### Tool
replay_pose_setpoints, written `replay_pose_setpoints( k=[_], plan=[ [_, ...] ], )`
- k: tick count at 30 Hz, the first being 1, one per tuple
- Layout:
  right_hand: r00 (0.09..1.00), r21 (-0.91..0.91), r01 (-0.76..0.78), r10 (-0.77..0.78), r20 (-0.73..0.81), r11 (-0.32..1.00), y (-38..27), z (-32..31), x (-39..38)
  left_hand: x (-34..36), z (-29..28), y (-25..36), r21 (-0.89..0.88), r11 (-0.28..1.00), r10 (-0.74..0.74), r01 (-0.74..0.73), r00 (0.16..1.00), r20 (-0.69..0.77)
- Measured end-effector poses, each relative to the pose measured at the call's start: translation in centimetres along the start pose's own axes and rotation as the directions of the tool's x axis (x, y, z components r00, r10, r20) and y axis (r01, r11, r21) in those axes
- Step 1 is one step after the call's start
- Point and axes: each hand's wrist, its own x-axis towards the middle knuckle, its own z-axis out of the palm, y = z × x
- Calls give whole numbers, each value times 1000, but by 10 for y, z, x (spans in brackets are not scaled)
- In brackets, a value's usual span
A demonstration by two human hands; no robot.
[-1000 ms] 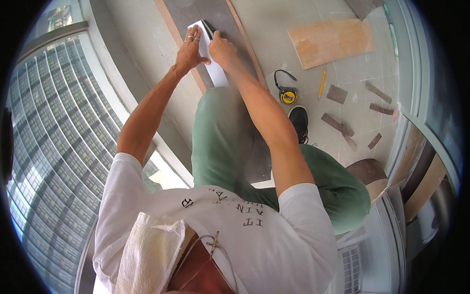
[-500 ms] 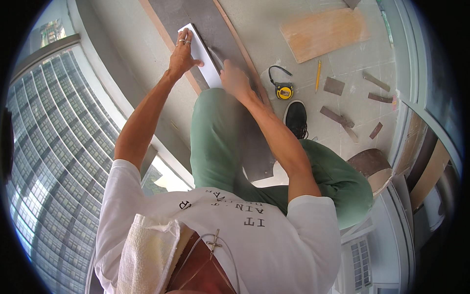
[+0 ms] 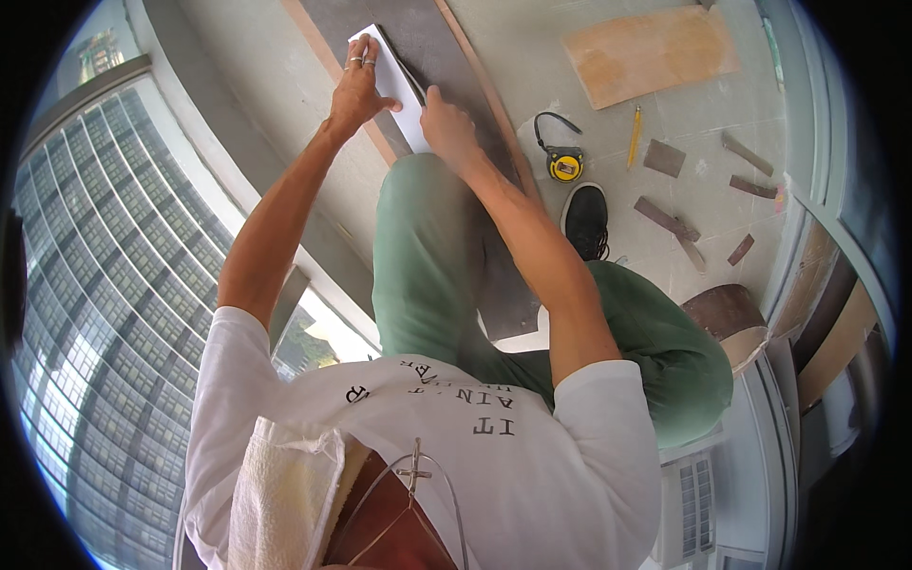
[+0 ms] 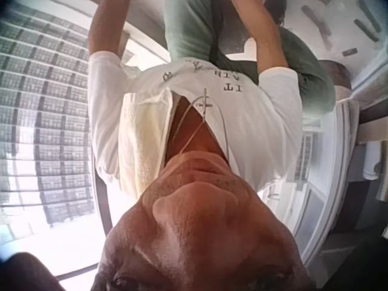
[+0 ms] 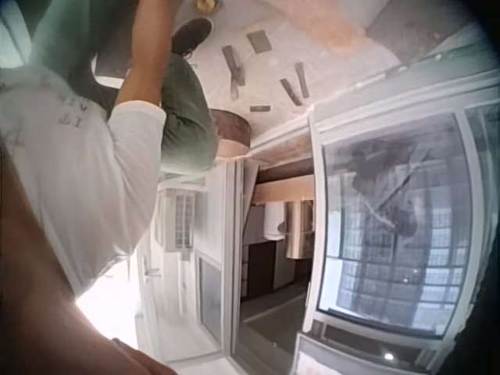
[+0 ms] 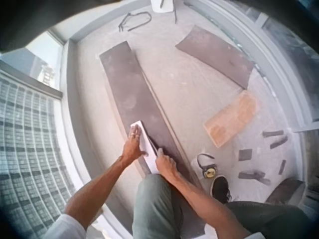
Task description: The person kneels on the floor and uses a tape measure and pencil to measure and mark a long wooden plank. They also use a straight edge to draw lines and a utility knife to score the wood.
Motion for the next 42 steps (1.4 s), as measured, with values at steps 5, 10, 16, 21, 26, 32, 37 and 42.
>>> replay_pose_setpoints(
  k=[5,10,16,21,26,32,37,42],
  plan=[
    [997,-29,70,-70,-18,997,19,-14,-18,5,1,-4,20,999,-28,27,1000,10],
    [995,65,43,-37,-96,997,-29,-19,55,9,-1,-3,-33,999,25,-26,1000,-10],
    [998,93,39,-35,-42,995,-27,-11,57,4,2,-3,15,1000,25,-24,999,-40],
    [997,38,-52,49,66,998,24,-1,-38,3,6,-2,16,1000,16,-16,999,-28],
    [976,112,28,-3,-219,993,28,-39,-12,14,-5,1,-3,1000,5,-5,1000,-27],
    [904,80,-61,89,-417,995,20,-37,59,10,-4,5,25,1000,-14,12,998,60],
    [918,285,-7,120,-378,958,41,-36,81,6,0,0,-12,1000,2,-1,1000,29],
    [988,326,-25,72,-133,945,21,-62,80,4,-2,-1,-22,1000,11,-11,1000,9]
  ],
)
